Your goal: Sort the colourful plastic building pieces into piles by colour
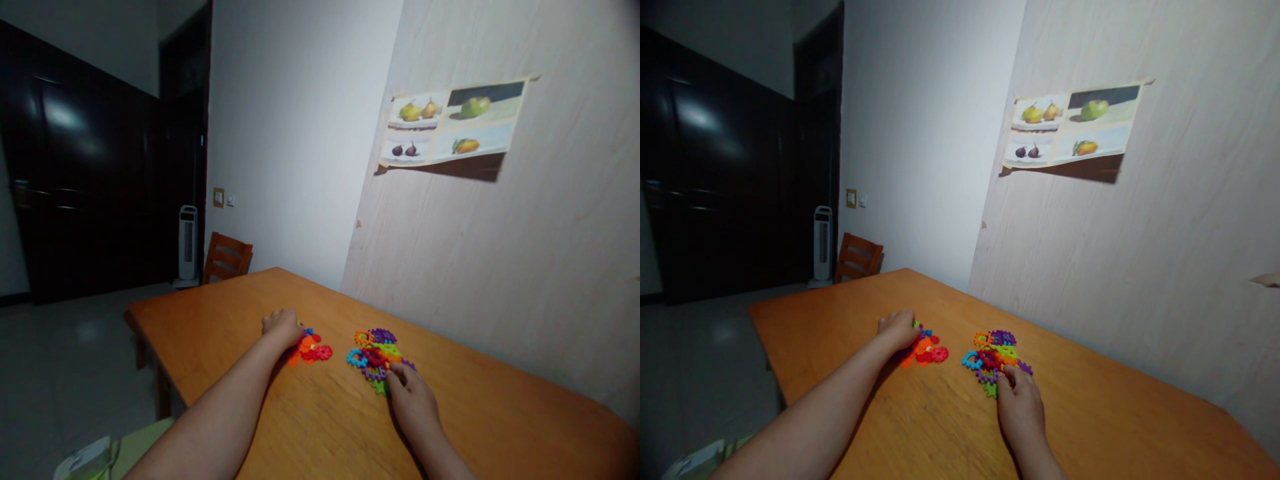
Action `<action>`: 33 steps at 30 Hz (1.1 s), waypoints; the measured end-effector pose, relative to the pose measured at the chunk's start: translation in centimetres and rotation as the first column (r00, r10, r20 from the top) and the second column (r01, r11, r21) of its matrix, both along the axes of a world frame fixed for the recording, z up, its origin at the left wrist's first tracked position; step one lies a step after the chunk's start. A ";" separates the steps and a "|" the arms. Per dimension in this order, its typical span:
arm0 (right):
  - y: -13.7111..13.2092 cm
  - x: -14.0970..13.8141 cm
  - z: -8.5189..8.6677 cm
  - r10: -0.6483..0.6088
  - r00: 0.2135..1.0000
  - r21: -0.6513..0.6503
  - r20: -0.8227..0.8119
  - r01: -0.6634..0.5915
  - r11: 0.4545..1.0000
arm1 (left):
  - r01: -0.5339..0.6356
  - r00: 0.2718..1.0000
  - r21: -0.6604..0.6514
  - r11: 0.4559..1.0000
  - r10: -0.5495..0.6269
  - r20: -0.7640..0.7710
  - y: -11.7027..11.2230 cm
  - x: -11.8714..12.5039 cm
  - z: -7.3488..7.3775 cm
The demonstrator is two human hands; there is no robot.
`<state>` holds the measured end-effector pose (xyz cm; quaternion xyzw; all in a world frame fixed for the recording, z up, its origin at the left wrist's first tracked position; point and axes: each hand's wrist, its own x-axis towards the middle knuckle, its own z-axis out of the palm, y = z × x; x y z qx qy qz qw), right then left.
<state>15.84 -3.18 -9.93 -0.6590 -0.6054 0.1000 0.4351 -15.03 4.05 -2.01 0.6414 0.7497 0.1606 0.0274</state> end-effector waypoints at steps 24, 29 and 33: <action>-0.2 -0.7 0.8 -0.001 1.000 0.044 0.014 0.001 0.999 | 0.126 0.558 0.385 0.914 -0.387 0.734 2.2 4.8 -2.1; -0.3 -0.7 0.8 0.004 1.000 0.034 0.020 -0.004 0.999 | 0.374 0.060 0.225 0.900 -0.266 0.962 0.7 8.0 -2.5; -0.4 -0.7 0.7 -0.015 1.000 0.047 0.018 0.014 0.999 | 0.367 0.017 0.200 0.909 -0.222 0.975 0.5 7.5 -2.0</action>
